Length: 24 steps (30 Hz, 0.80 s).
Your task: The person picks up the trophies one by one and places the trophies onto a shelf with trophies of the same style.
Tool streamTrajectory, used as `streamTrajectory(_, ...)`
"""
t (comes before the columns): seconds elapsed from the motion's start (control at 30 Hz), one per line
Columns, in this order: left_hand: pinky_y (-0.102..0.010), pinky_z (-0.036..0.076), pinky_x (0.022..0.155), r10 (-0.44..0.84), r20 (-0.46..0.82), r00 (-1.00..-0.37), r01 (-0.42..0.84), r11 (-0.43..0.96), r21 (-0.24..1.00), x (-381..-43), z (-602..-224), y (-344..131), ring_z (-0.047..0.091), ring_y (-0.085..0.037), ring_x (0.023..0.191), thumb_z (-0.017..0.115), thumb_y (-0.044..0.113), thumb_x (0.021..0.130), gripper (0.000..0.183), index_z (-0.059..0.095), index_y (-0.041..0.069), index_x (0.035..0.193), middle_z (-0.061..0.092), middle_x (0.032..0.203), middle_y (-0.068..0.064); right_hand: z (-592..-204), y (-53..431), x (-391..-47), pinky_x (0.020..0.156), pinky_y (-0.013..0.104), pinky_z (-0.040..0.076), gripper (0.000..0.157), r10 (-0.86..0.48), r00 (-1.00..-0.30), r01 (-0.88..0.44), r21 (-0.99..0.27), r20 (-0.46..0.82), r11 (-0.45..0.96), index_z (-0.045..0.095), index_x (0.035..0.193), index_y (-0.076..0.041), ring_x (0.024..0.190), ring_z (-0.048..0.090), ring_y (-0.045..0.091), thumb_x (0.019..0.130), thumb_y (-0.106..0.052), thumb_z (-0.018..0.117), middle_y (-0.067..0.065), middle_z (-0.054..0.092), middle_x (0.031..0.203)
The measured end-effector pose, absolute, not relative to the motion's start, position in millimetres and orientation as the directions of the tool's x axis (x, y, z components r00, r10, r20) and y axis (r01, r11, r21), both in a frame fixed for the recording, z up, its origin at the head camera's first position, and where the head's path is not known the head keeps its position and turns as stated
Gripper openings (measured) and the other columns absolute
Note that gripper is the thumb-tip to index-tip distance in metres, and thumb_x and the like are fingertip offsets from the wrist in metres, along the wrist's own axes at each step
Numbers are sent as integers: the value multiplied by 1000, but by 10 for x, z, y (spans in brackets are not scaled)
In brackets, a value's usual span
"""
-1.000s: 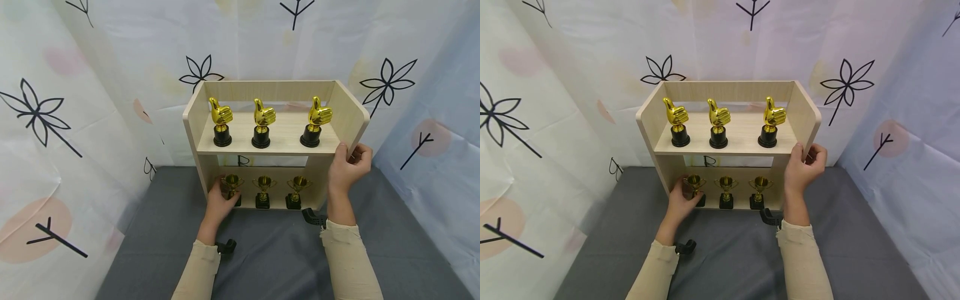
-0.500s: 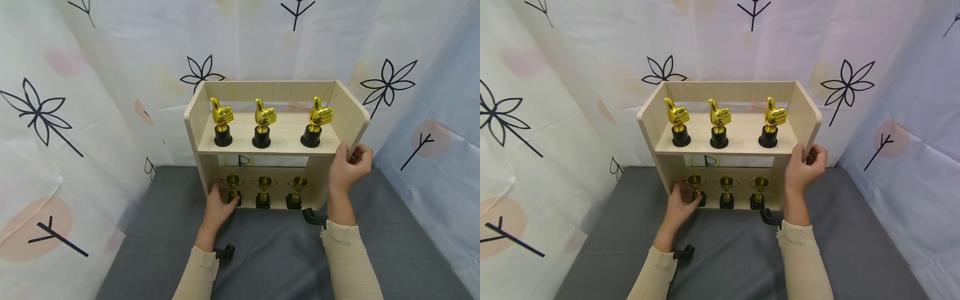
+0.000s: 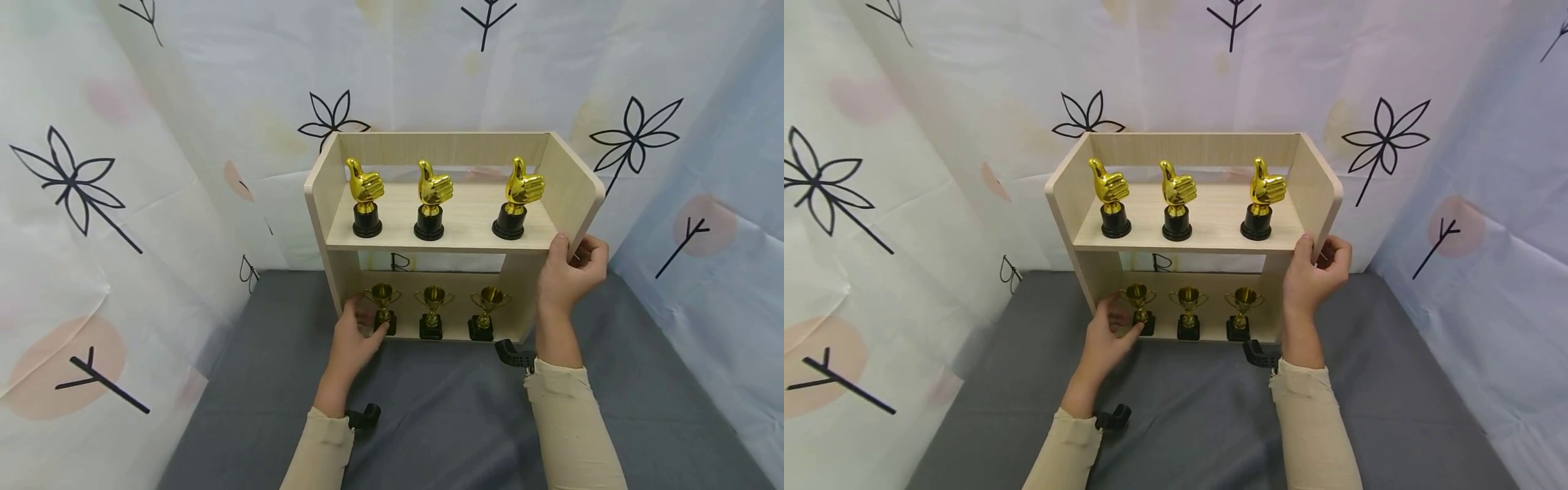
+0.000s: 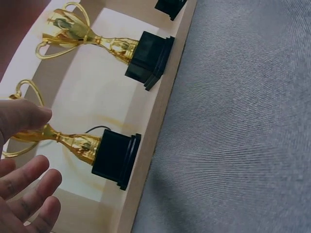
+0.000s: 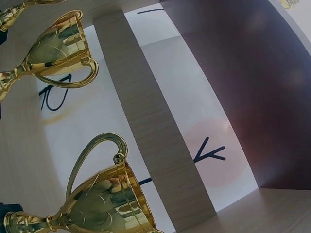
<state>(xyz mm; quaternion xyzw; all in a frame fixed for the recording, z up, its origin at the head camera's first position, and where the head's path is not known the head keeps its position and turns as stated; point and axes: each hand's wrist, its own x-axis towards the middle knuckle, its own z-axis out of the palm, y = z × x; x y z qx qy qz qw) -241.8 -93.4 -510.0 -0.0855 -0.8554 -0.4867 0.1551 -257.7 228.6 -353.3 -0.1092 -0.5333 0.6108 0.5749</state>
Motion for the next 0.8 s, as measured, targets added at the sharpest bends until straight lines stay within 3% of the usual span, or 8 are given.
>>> streamTrajectory(0.13, -44, 55, 77, -7, 359, -933, 305, 512, 803, -2381, -5043, -957, 63, -25, 98, 76, 30, 86, 76, 35, 19, 148, 63, 111, -9, -3536, 2286, -2572, 66, 24, 39, 5, 820, -316, -586, -778, 477, 227, 62, 85, -13, 73, 52, 10, 86, -9, 65, -6, 54, 82)
streamTrajectory(0.33, -52, 55, 79, 5, 368, -930, 321, 502, 803, -2345, -4967, -977, 63, -27, 99, 76, 31, 86, 75, 35, 17, 147, 63, 111, -9, -3550, 2285, -2556, 67, 24, 40, 10, 820, -325, -590, -779, 471, 214, 61, 83, -18, 75, 53, 11, 86, -9, 65, -4, 55, 83)
streamTrajectory(0.8, -45, 55, 86, 11, 413, -910, 362, 505, 784, -2269, -4790, -969, 63, -21, 97, 77, 28, 85, 73, 38, 18, 146, 64, 107, -13, -3550, 2262, -2494, 69, 25, 41, 9, 816, -354, -569, -798, 458, 201, 61, 84, -19, 78, 55, 12, 88, -11, 65, -2, 56, 86)
